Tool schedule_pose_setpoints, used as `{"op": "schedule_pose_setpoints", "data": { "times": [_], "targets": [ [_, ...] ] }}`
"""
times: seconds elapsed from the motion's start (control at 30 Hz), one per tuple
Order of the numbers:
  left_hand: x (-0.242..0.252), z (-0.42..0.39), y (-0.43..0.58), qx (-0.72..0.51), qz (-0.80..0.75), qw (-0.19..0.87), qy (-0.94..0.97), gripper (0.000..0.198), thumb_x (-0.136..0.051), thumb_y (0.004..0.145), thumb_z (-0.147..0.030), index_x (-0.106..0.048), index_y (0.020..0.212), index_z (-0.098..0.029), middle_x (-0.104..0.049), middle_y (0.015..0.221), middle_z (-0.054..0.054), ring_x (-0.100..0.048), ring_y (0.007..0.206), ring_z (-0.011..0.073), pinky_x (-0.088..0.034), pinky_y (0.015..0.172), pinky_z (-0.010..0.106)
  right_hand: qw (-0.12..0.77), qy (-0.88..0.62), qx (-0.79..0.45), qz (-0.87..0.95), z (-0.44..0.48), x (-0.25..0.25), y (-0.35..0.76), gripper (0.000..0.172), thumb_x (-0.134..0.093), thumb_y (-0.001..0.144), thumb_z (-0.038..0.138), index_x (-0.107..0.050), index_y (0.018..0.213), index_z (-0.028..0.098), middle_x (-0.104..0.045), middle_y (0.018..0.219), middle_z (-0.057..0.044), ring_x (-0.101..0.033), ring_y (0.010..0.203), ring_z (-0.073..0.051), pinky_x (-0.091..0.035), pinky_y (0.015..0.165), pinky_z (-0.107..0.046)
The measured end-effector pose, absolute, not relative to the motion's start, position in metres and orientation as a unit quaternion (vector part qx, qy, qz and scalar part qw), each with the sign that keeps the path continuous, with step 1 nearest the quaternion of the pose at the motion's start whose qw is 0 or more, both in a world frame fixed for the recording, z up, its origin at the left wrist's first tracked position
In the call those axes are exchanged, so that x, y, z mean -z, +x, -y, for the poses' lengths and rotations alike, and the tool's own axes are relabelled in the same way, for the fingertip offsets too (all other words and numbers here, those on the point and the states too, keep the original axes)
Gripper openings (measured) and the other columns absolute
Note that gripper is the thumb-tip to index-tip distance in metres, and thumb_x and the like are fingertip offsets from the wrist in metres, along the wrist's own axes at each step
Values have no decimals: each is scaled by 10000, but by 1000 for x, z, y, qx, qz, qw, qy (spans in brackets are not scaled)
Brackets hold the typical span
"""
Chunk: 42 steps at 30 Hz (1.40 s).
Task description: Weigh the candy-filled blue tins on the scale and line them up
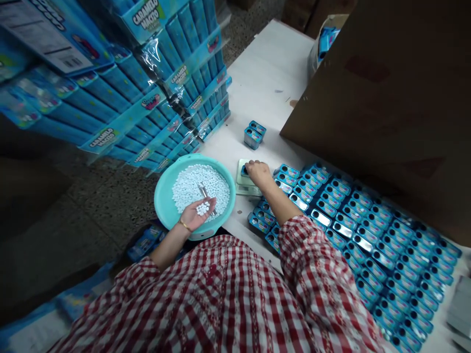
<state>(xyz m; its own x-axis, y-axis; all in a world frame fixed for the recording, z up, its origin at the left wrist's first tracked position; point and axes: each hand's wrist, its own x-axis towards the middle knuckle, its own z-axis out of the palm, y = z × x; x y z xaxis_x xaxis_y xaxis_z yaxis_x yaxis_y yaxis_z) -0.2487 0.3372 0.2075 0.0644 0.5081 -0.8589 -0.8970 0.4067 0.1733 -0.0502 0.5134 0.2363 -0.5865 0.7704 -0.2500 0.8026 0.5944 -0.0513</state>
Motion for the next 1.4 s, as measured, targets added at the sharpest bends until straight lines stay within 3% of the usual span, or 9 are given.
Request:
{"op": "schedule_pose_setpoints", "data": {
  "times": [0.1,0.17,0.27,0.37,0.5,0.73,1.0,1.4],
  "targets": [
    [-211,-335,-246,-505,-447,708,-210,208,-435,833,-98,-603,954,-80,-676,919,141,-665,849,192,-561,711,302,34,413,140,-899,-474,-243,-65,279,-362,905,157,-594,1057,128,-613,1029,-144,-523,915,-212,-391,746,-307],
    [-211,-333,-242,-509,-444,702,-225,203,-408,854,-108,-603,907,-92,-675,824,102,-661,738,153,-551,676,276,12,338,209,-918,-433,-246,-84,270,-379,917,212,-582,1082,149,-607,1032,-119,-515,910,-197,-408,767,-300],
    [-209,-330,-239,-500,-466,682,-262,215,-383,886,-136,-592,839,-111,-622,649,29,-589,539,87,-503,550,198,8,296,230,-927,-378,-239,-114,280,-406,905,205,-533,1146,142,-587,1013,-104,-493,926,-212,-426,753,-319],
    [-205,-324,-238,-487,-478,681,-267,210,-398,891,-170,-599,906,-109,-625,676,29,-599,580,90,-498,569,189,24,306,225,-925,-354,-226,-128,257,-387,898,148,-536,1104,110,-569,1002,-109,-481,933,-219,-433,752,-327],
    [-199,-316,-237,-467,-476,700,-255,242,-415,878,-188,-596,1006,-90,-651,756,58,-628,661,118,-520,639,229,33,277,246,-928,-355,-216,-126,220,-384,893,121,-568,1013,118,-560,1011,-105,-490,927,-201,-441,745,-311],
    [-200,-320,-235,-481,-485,687,-248,229,-381,878,-136,-607,867,-96,-651,682,43,-626,612,113,-511,579,221,40,291,314,-903,-366,-215,-120,202,-432,895,170,-577,1036,161,-556,1016,-68,-508,902,-157,-424,706,-244],
    [-196,-328,-233,-464,-490,697,-244,238,-393,854,-116,-617,930,-94,-642,685,45,-623,632,117,-513,613,224,9,290,302,-908,-364,-208,-113,171,-458,880,136,-590,988,150,-551,996,-82,-493,918,-170,-429,738,-268],
    [-205,-348,-222,-455,-490,700,-251,200,-400,847,-84,-594,806,-114,-597,606,25,-592,553,106,-485,530,208,-33,319,328,-889,-382,-219,-99,216,-449,878,171,-585,1044,150,-546,999,-76,-473,925,-169,-416,786,-271]
  ]
}}
